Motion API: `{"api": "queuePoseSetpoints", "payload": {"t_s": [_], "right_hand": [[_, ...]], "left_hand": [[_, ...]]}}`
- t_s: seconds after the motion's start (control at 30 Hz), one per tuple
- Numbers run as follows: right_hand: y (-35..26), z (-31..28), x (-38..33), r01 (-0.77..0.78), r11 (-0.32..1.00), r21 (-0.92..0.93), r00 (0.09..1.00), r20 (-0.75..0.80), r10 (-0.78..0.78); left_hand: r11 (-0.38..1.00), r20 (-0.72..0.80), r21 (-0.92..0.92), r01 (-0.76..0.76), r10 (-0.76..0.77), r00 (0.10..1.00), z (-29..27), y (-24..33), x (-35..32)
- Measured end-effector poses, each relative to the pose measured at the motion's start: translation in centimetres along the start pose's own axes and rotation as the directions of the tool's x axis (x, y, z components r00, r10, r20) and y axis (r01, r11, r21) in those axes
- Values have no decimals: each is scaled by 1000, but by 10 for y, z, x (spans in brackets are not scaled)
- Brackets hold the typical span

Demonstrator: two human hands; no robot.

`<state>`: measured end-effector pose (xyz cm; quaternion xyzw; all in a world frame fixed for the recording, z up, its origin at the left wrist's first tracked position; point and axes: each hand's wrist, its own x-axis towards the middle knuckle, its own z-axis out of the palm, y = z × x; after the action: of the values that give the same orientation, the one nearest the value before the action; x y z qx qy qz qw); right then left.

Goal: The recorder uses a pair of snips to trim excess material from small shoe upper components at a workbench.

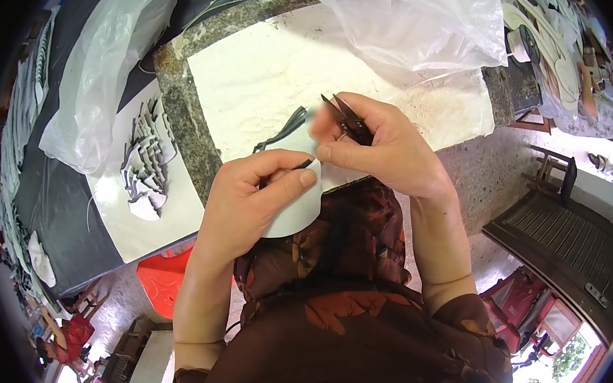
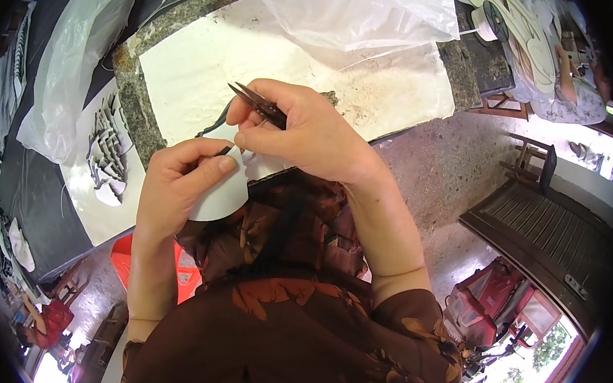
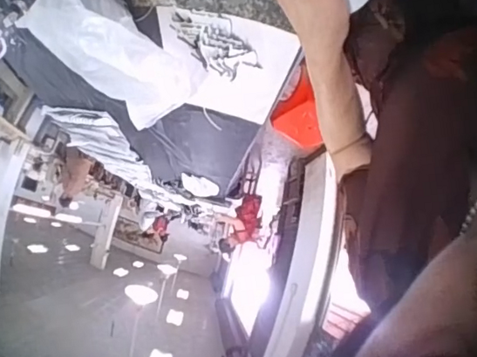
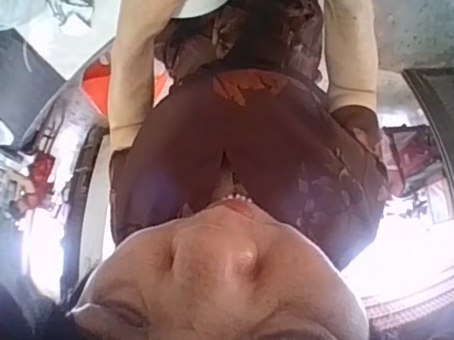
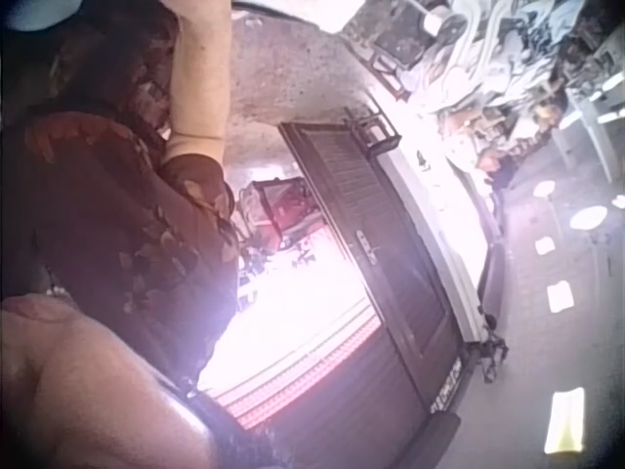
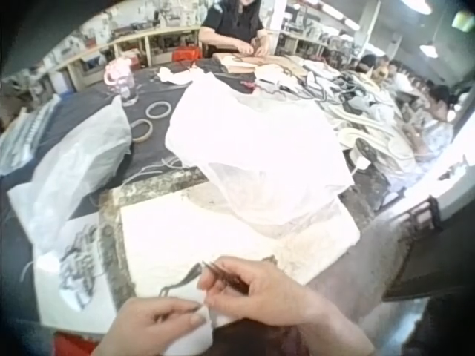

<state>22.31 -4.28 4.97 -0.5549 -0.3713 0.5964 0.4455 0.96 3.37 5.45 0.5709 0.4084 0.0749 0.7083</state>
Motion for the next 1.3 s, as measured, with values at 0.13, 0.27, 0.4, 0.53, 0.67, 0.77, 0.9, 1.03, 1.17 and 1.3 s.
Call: {"api": "queuePoseSetpoints", "payload": {"t_s": [0.13, 0.27, 0.4, 0.53, 0.67, 0.77, 0.9, 1.03, 1.17, 1.3], "right_hand": [[-4, 3, -1, -1, 998, -66, 1000, 5, 1], [1, -9, -4, 349, 907, -237, 936, 141, -323], [-11, 2, -15, 364, 568, -738, 913, 162, -374], [-14, 7, -13, 299, 653, -696, 941, 102, -322], [-15, 6, -8, 299, 689, -660, 949, 130, -287], [-12, 5, -5, 307, 707, -637, 948, 138, -288], [-11, 9, -2, 232, 878, -419, 972, 130, -195], [-12, 12, -2, 149, 934, -323, 986, 114, -118], [-5, 14, -2, 69, 986, -152, 995, 76, -58], [-6, 16, 0, -16, 999, -34, 998, 67, 18]], "left_hand": [[985, -14, -169, -16, 14, 1000, -2, -4, -1], [972, 49, -234, 27, -16, 999, -17, 0, -2], [933, 45, -352, 70, -59, 997, -23, 1, -2], [946, 16, -321, 38, -34, 999, -20, -2, -5], [919, -6, -394, 9, -12, 1000, -12, -5, -6], [899, -63, -438, -23, -5, 998, -3, -7, -6], [887, -75, -459, -46, 14, 997, 2, -11, -5], [885, -116, -461, -66, 14, 993, 4, -13, -5], [878, -130, -470, -94, 37, 991, 5, -15, -5], [876, -146, -471, -106, 41, 988, 6, -16, -7]]}}
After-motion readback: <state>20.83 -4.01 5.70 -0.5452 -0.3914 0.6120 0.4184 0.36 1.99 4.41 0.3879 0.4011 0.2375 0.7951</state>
